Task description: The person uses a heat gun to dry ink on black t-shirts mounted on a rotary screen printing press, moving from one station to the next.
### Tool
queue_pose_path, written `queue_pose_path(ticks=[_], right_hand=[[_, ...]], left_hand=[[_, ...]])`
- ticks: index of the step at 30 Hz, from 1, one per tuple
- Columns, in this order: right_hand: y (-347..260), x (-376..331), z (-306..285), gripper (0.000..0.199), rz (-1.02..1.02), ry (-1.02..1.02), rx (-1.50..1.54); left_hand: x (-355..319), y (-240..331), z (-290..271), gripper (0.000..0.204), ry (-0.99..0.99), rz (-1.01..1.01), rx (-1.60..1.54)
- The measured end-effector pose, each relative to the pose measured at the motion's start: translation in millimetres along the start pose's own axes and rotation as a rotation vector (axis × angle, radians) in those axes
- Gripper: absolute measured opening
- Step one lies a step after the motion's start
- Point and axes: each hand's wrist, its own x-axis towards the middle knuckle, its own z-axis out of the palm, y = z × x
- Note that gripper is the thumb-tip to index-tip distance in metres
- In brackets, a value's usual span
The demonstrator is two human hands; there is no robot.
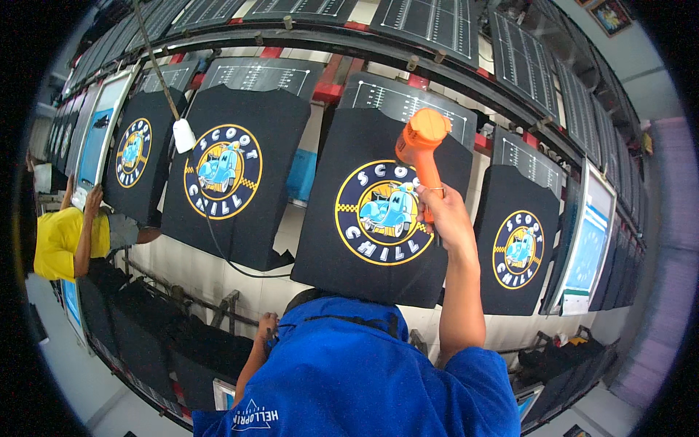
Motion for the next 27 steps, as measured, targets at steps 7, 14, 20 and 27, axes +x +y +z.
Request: queue_pose_path(ticks=[7, 14, 20, 27], right_hand=[[-1.9, -5.6, 2.2, 0.029, 0.019, 0.075, -0.058], [-6.5, -9.4, 2.5, 0.029, 0.038, 0.136, -0.129], [-6.7, -9.1, 2.9, 0.032, 0.071, 0.157, -0.145], [-5.9, 4.8, 15.0, 0.030, 0.016, 0.027, -0.097]], left_hand=[[-22.1, -30.5, 35.4, 0.029, -0.139, -0.080, 0.029], [-28.3, -56.5, 49.7, 0.028, -0.173, -0.138, -0.020], [-32.1, -68.5, 50.4, 0.028, -0.171, -0.168, -0.049], [-40.1, -71.8, 52.3, 0.028, -0.148, -0.182, -0.080]])
